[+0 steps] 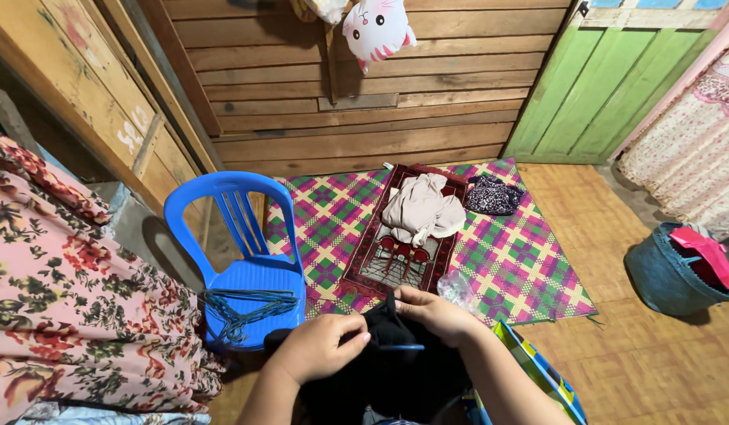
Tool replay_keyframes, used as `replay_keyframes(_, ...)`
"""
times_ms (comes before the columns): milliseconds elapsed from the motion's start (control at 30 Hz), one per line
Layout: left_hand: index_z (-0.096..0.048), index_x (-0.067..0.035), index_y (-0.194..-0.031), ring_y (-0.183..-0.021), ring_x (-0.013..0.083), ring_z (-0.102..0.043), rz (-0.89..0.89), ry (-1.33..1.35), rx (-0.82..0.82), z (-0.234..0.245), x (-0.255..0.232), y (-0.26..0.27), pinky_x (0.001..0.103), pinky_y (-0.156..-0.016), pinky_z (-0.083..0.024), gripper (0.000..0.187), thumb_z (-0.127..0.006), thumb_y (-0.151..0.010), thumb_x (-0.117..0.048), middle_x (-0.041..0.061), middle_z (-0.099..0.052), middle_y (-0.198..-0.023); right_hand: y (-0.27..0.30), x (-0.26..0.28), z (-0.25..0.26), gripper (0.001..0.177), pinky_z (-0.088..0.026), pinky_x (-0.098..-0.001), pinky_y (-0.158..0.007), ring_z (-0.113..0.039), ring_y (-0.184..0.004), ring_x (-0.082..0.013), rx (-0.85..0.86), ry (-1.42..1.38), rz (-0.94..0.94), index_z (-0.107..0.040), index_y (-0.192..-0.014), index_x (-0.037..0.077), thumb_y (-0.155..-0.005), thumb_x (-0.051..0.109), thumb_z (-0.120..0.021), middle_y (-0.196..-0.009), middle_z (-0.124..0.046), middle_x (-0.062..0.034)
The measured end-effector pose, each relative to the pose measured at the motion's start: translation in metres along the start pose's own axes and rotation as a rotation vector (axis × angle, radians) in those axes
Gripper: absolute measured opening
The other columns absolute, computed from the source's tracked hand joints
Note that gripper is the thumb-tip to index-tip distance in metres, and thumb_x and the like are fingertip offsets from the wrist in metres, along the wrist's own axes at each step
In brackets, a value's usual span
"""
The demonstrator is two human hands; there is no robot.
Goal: The person sorts through a pile of clothes in a laundry basket, selects items, places them on hangers, and hangs them on a wall-mounted rack. The person handles various garments including a floral dress and black pants.
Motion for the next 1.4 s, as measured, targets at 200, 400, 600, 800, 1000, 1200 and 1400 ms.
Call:
replay_keyframes(200,-0.069,-0.013,-0.085,-0.078,0.0331,-0.070,-0.050,-0.106,-0.115,0.002,-0.015,0.012,0.044,-0.068,-0.054,0.020,-0.067,-0.085,-0.033,0.009,-0.072,-0.080,0.003,-0.028,-0.015,0.016,-0.047,-0.0246,-0.088,-0.053,-0.094,-0.0042,0.098,0.361,-0.060,-0.060,-0.114,0.009,-0.108,0.022,-0.052,-0.098,-0.059,0.0039)
replay_keyframes(400,-0.068,-0.015,-0.093,-0.086,0.0290,-0.072,0.183,-0.112,-0.023,-0.006,0.016,0.015,0.041,-0.074,-0.055,0.026,-0.068,-0.085,-0.039,0.007,-0.073,-0.088,-0.002,-0.030,0.001,0.004,-0.056,-0.0297,-0.076,-0.065,-0.082,-0.0131,-0.068,-0.484,0.012,-0.058,-0.098,0.008,-0.096,0.010,-0.060,-0.090,-0.065,-0.0034)
replay_keyframes(600,-0.048,-0.019,-0.144,-0.126,0.0142,-0.064,0.199,0.581,-0.068,-0.049,0.070,-0.009,0.029,-0.106,-0.045,0.046,-0.049,-0.103,-0.039,0.002,-0.071,-0.129,0.002,0.002,0.001,0.014,-0.050,-0.0262,-0.077,-0.060,-0.085,-0.0087,-0.029,-0.196,0.282,-0.058,-0.101,0.002,-0.099,0.011,-0.068,-0.091,-0.064,-0.0020)
replay_keyframes(800,-0.050,-0.004,-0.146,-0.128,0.0135,-0.057,0.044,1.005,0.241,-0.109,0.079,-0.017,0.032,-0.111,-0.043,0.053,-0.061,-0.095,-0.013,0.004,-0.062,-0.135,0.006,0.001,-0.007,0.022,-0.054,-0.0273,-0.084,-0.063,-0.090,-0.0080,-0.005,0.068,0.159,-0.065,-0.112,-0.001,-0.099,0.015,-0.061,-0.095,-0.070,0.0004)
replay_keyframes(1000,-0.051,-0.003,-0.139,-0.112,0.0121,-0.058,-0.005,0.971,0.114,-0.102,0.092,-0.022,0.032,-0.099,-0.048,0.045,-0.063,-0.096,-0.009,0.004,-0.063,-0.121,0.010,0.020,0.013,0.021,-0.052,-0.0261,-0.085,-0.058,-0.094,-0.0068,-0.198,0.416,0.317,-0.063,-0.114,0.002,-0.102,0.018,-0.059,-0.096,-0.066,-0.0007)
replay_keyframes(1200,-0.063,-0.001,-0.123,-0.100,0.0106,-0.062,0.001,0.797,-0.093,-0.076,0.093,-0.021,0.030,-0.091,-0.053,0.028,-0.067,-0.098,-0.015,0.004,-0.068,-0.106,0.010,0.019,0.020,0.021,-0.051,-0.0276,-0.094,-0.063,-0.104,-0.0090,-0.017,0.386,0.211,-0.067,-0.111,0.000,-0.094,0.012,-0.068,-0.108,-0.072,-0.0023)
replay_keyframes(1400,-0.069,-0.003,-0.113,-0.091,0.0118,-0.065,0.112,0.641,-0.154,-0.063,0.074,-0.020,0.031,-0.084,-0.054,0.028,-0.069,-0.095,-0.024,0.005,-0.074,-0.096,-0.002,0.017,0.011,0.016,-0.051,-0.0301,-0.096,-0.062,-0.106,-0.0118,0.119,0.247,0.340,-0.066,-0.111,-0.002,-0.101,0.011,-0.065,-0.108,-0.068,-0.0041)
Point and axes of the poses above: each hand's wrist, its own y-axis away from the middle knuckle, its own z-axis out of the back of the hand, x = y × z, the point moved 8 cm from there along -y, towards the middle knuckle
